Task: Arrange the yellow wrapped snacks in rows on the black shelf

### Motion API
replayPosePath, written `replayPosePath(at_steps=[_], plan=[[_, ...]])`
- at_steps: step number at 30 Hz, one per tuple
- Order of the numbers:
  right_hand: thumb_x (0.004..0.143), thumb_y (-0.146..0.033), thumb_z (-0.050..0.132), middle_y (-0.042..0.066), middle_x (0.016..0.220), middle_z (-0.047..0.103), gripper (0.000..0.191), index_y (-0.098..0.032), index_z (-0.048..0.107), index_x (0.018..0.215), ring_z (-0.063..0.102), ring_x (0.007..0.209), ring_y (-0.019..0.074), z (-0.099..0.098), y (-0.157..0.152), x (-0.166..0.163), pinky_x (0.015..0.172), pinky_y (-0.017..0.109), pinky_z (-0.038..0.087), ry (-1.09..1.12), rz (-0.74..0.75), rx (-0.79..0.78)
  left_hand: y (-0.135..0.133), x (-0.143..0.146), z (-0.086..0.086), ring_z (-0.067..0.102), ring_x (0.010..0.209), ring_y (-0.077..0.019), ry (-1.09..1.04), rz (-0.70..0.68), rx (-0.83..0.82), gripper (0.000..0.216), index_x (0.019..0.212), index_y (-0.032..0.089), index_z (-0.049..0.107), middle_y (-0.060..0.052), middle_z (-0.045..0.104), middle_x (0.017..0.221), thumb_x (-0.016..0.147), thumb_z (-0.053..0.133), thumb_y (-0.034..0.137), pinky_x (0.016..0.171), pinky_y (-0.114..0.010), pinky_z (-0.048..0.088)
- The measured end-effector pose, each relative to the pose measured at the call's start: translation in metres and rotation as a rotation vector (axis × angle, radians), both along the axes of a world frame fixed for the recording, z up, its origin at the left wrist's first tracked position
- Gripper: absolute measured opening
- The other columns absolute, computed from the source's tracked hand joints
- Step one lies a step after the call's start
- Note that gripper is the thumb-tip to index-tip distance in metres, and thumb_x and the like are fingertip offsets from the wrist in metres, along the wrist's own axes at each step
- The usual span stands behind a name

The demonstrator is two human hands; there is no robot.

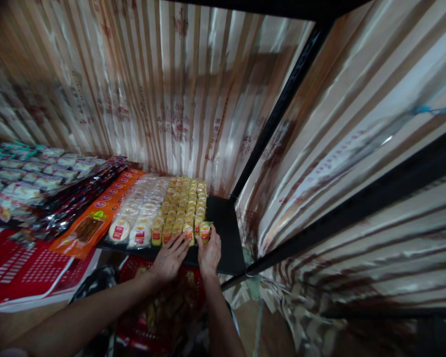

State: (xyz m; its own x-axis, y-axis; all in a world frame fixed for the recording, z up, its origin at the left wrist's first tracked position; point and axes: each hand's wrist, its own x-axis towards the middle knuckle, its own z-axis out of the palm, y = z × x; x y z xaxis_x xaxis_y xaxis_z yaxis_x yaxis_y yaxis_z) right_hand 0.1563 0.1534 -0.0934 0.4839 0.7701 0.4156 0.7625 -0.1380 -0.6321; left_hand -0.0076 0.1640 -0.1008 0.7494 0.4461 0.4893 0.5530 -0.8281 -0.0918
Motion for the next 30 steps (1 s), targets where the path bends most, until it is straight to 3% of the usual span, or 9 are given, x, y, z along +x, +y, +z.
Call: replayPosePath(at_steps=[7,15,23,30], plan=[[0.083,-0.055,0.042,0.016,0.109,0.057,0.063,-0.014,0.041,0.131,0.053,0.1,0.0272,-0.002,0.001,-0.005,0.084,0.038,0.044,-0.024,-0.003,-0.024,0.004,-0.006,0.001,0.035,0.131,-0.0261,0.0,-0.026,0.033,0.032,0.112,0.012,0.06,-0.008,0.049,0.135,0.087,0.041,0.021,0.109,-0.042,0.026],[0.082,-0.056,0.041,0.016,0.113,0.055,0.065,-0.015,0.04,0.132,0.056,0.099,0.0272,0.004,0.004,-0.007,0.078,0.037,0.047,-0.01,-0.015,-0.073,0.008,-0.014,0.001,0.028,0.135,-0.0239,0.031,-0.058,0.008,0.036,0.118,0.012,0.056,-0.009,0.044,0.139,0.088,0.04,0.021,0.111,-0.041,0.023],[0.091,-0.043,0.024,0.018,0.118,0.053,0.054,-0.011,0.044,0.129,0.051,0.11,0.0243,-0.006,0.001,-0.013,0.091,0.039,0.043,0.019,0.039,0.002,0.008,-0.016,0.0,0.029,0.134,-0.0255,0.058,-0.064,0.004,0.036,0.119,0.012,0.056,-0.007,0.046,0.138,0.088,0.04,0.021,0.111,-0.041,0.023],[0.089,-0.041,0.029,0.015,0.115,0.058,0.049,-0.013,0.051,0.123,0.051,0.107,0.0237,-0.011,-0.005,-0.006,0.094,0.041,0.041,0.003,0.111,-0.001,0.009,-0.016,0.002,0.031,0.133,-0.0252,0.071,-0.069,-0.006,0.037,0.12,0.013,0.055,-0.008,0.044,0.139,0.088,0.041,0.022,0.111,-0.042,0.023]])
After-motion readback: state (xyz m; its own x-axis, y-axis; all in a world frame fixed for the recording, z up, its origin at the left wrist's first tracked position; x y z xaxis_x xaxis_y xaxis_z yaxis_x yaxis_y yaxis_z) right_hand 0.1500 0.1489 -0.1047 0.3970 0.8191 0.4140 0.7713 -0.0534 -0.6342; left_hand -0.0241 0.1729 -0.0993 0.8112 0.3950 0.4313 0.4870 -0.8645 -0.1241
